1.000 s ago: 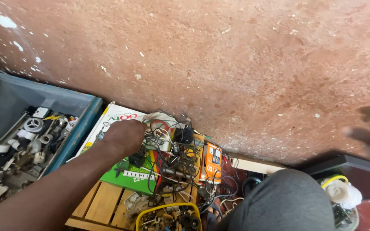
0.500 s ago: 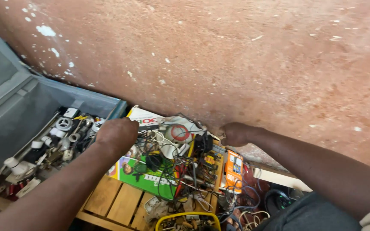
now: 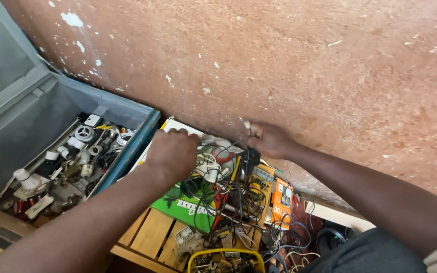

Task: The person sorts through a pile of tangled wires on a wooden surface, picking up a black cable and coiling it into a neat bundle. They then select a red cable and coil it similarly. Finally, they pick up a black power adapter with a yellow connector, untangle its cord, and coil it before placing it into a gray storage bin.

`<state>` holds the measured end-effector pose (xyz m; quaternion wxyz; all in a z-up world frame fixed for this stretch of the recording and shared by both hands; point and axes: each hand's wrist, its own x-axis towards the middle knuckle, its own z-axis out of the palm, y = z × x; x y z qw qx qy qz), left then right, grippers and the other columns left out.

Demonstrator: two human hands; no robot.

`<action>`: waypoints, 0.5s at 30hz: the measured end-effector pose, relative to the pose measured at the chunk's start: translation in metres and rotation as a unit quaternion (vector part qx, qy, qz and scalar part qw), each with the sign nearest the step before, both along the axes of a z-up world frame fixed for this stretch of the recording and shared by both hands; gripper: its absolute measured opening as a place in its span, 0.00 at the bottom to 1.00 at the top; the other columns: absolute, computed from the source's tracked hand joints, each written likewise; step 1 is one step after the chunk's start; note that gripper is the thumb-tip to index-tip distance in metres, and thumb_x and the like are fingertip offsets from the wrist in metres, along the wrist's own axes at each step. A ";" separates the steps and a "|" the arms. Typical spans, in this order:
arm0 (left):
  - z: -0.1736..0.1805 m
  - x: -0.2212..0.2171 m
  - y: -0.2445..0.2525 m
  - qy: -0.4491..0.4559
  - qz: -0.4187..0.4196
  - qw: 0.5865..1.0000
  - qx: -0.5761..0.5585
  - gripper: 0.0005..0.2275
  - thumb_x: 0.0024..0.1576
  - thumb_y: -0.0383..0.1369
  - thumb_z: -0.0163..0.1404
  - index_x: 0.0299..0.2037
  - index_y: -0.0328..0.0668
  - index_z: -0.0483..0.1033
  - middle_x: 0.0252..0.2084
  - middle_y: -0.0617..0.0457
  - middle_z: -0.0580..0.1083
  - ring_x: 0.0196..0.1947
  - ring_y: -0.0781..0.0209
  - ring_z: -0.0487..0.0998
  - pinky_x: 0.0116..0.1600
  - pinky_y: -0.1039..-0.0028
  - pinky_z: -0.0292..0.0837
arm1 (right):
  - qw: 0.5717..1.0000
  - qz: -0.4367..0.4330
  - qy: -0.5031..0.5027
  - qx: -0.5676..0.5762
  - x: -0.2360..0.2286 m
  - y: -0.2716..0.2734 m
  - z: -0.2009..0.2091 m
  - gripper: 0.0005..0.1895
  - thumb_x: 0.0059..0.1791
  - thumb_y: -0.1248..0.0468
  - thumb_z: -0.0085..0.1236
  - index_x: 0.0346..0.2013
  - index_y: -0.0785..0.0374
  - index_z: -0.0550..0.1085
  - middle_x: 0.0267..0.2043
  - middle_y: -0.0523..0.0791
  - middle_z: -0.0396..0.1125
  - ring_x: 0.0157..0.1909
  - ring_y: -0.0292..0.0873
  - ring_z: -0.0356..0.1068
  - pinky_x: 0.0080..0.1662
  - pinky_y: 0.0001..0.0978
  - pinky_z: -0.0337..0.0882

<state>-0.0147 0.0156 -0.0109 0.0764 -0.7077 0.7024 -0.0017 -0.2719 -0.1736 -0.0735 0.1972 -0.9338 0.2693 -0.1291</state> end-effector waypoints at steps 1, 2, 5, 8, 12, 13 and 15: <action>0.023 -0.015 0.006 0.037 -0.005 0.999 -0.027 0.15 0.61 0.33 0.47 0.56 0.45 0.81 0.47 0.43 0.81 0.50 0.38 0.84 0.48 0.51 0.78 | 1.000 -0.026 0.013 0.005 0.003 0.000 0.011 0.10 0.53 0.54 0.59 0.35 0.56 0.77 0.30 0.46 0.74 0.39 0.52 0.76 0.45 0.48 0.74; 0.044 -0.027 0.011 0.036 -0.006 0.999 -0.029 0.15 0.61 0.33 0.47 0.56 0.45 0.81 0.47 0.43 0.81 0.50 0.38 0.84 0.48 0.51 0.78 | 1.000 -0.026 0.012 0.003 0.009 0.018 0.043 0.10 0.53 0.54 0.59 0.35 0.56 0.77 0.30 0.46 0.74 0.39 0.52 0.76 0.45 0.48 0.74; 0.088 -0.057 0.024 0.276 0.017 0.961 0.012 0.26 0.64 0.47 0.49 0.68 0.40 0.66 0.63 0.31 0.72 0.64 0.25 0.74 0.61 0.33 0.71 | 1.000 0.011 -0.008 0.028 0.024 0.063 0.118 0.12 0.56 0.53 0.47 0.43 0.50 0.78 0.33 0.49 0.76 0.40 0.57 0.78 0.42 0.55 0.75; 0.082 -0.064 0.017 0.428 0.047 0.902 0.006 0.30 0.60 0.48 0.53 0.68 0.38 0.64 0.62 0.30 0.74 0.65 0.23 0.73 0.62 0.33 0.70 | 0.993 0.059 -0.037 -0.094 0.027 0.082 0.151 0.11 0.56 0.52 0.51 0.35 0.52 0.73 0.37 0.46 0.72 0.48 0.57 0.76 0.47 0.50 0.76; 0.050 -0.046 0.001 0.472 0.031 0.880 -0.035 0.19 0.57 0.38 0.57 0.55 0.37 0.75 0.43 0.43 0.83 0.52 0.36 0.83 0.53 0.51 0.79 | 0.989 0.049 -0.075 -0.115 0.011 0.091 0.174 0.08 0.57 0.59 0.51 0.39 0.56 0.76 0.40 0.49 0.72 0.47 0.58 0.76 0.47 0.49 0.77; 0.043 -0.039 -0.001 0.488 0.008 0.872 -0.047 0.14 0.55 0.35 0.58 0.49 0.37 0.79 0.40 0.43 0.83 0.50 0.37 0.84 0.51 0.52 0.80 | 0.991 0.029 -0.087 -0.096 0.005 0.092 0.181 0.08 0.57 0.61 0.51 0.41 0.58 0.77 0.39 0.50 0.72 0.46 0.58 0.77 0.47 0.49 0.77; 0.031 -0.030 -0.001 0.490 -0.010 0.871 -0.041 0.11 0.56 0.34 0.58 0.46 0.40 0.81 0.39 0.45 0.84 0.48 0.40 0.85 0.52 0.54 0.80 | 0.992 -0.008 -0.106 -0.067 -0.005 0.107 0.196 0.09 0.58 0.60 0.50 0.43 0.56 0.78 0.37 0.49 0.73 0.44 0.56 0.78 0.46 0.48 0.77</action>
